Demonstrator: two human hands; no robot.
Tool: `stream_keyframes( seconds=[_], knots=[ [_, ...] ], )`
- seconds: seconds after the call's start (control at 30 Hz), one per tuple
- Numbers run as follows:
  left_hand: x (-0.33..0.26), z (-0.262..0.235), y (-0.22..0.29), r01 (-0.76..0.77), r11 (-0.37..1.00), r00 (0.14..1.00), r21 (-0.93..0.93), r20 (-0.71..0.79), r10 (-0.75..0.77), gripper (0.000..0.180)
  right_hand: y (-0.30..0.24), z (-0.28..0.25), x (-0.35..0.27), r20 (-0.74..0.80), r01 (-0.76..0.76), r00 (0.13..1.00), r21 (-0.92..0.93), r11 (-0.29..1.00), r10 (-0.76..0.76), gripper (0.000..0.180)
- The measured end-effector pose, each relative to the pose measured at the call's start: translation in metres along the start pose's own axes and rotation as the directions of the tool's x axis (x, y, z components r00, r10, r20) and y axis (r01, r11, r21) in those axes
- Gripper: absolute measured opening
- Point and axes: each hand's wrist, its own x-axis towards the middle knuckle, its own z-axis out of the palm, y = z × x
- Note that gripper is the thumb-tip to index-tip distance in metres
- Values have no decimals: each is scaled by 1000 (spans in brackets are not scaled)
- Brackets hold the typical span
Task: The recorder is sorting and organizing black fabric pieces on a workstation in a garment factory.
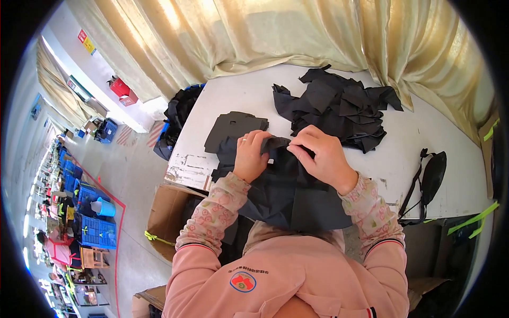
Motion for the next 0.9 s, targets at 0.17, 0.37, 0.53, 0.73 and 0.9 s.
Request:
stream_keyframes(
  seconds=[0.17, 0.37, 0.53, 0.73, 0.9],
  knots=[
    [-9, 19, 2, 80, 959, 995, -273, 81, -60, 45, 7, 0, -4, 18, -58, 998, 172, 983, 56, 12],
    [-16, 26, -37, 141, 975, 982, -171, -98, -159, 33, -11, -20, -14, 179, -95, 978, -97, 991, 111, 22],
    [-32, -14, -94, 295, 950, 950, -100, -76, -303, 41, 2, -42, -47, 339, -110, 923, -215, 970, 180, 25],
    [-59, -97, -131, 321, 940, 934, -116, 203, -294, 39, -5, -70, -83, 544, -204, 820, -15, 979, 179, 27],
    [-85, -163, -135, 671, 729, 581, -136, 708, -402, 22, -7, -94, -102, 780, -477, 614, 245, 844, 121, 19]
  ],
)
